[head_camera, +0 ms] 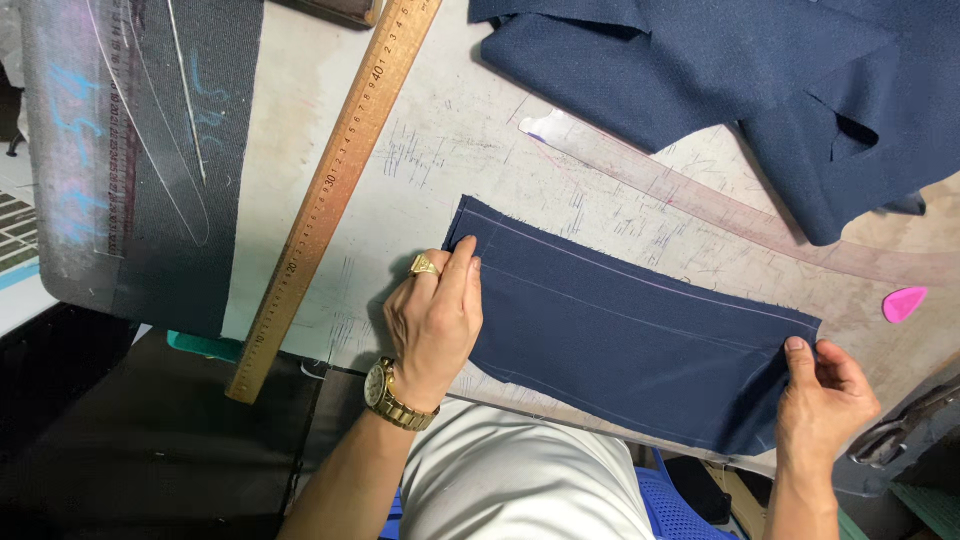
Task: The person marks lines on a blue fabric pattern using a ruler and a piece of pink tailor's chalk, carefully tracing edges and drawing parallel lines across the material on a workbench.
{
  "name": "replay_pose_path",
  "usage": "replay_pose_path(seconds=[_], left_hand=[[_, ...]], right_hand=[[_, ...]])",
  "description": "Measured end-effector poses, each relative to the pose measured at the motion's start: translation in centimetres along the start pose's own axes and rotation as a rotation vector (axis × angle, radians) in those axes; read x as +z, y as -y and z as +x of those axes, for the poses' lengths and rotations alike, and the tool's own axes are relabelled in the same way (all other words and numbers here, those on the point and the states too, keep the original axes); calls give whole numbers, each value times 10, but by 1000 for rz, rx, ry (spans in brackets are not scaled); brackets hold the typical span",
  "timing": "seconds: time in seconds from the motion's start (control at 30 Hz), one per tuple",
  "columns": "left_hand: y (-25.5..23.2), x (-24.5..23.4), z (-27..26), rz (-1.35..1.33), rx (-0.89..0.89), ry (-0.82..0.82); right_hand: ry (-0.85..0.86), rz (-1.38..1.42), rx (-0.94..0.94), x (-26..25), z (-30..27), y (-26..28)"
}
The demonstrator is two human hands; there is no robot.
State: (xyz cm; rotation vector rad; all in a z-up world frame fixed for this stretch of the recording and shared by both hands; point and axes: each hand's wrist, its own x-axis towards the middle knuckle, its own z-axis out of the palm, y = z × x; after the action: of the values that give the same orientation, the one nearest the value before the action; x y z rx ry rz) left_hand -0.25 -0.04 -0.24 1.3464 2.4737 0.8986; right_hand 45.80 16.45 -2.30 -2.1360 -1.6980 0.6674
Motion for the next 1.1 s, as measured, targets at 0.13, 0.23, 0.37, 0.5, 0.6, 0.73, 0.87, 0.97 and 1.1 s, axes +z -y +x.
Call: replay_pose_path(seconds=[0.13,0.23,0.37,0.5,0.6,0.73,0.87,0.97,1.1], left_hand=[[1,1,0,-5,46,2],[0,-2,2,8,37,-13],[2,2,-2,30,14,-36],[1,2,-3,41,23,-27],[2,2,-3,44,24,-22],[3,4,-5,34,34,-45],[3,5,-5,27,26,-34],[4,7,-6,45,17,-29],[4,7,-6,41,17,-26]], right_hand=[[-30,14,-9,2,3,-1],[-17,-13,-16,2,6,-8],[-21,-3,-21,3,1,9],[-11,15,7,3,3,4],[-6,19,50,3,4,1],[-6,11,94,4,1,9],[2,-20,63,2,2,1],[16,-30,70,2,4,-3],[-3,-1,73,2,4,4]])
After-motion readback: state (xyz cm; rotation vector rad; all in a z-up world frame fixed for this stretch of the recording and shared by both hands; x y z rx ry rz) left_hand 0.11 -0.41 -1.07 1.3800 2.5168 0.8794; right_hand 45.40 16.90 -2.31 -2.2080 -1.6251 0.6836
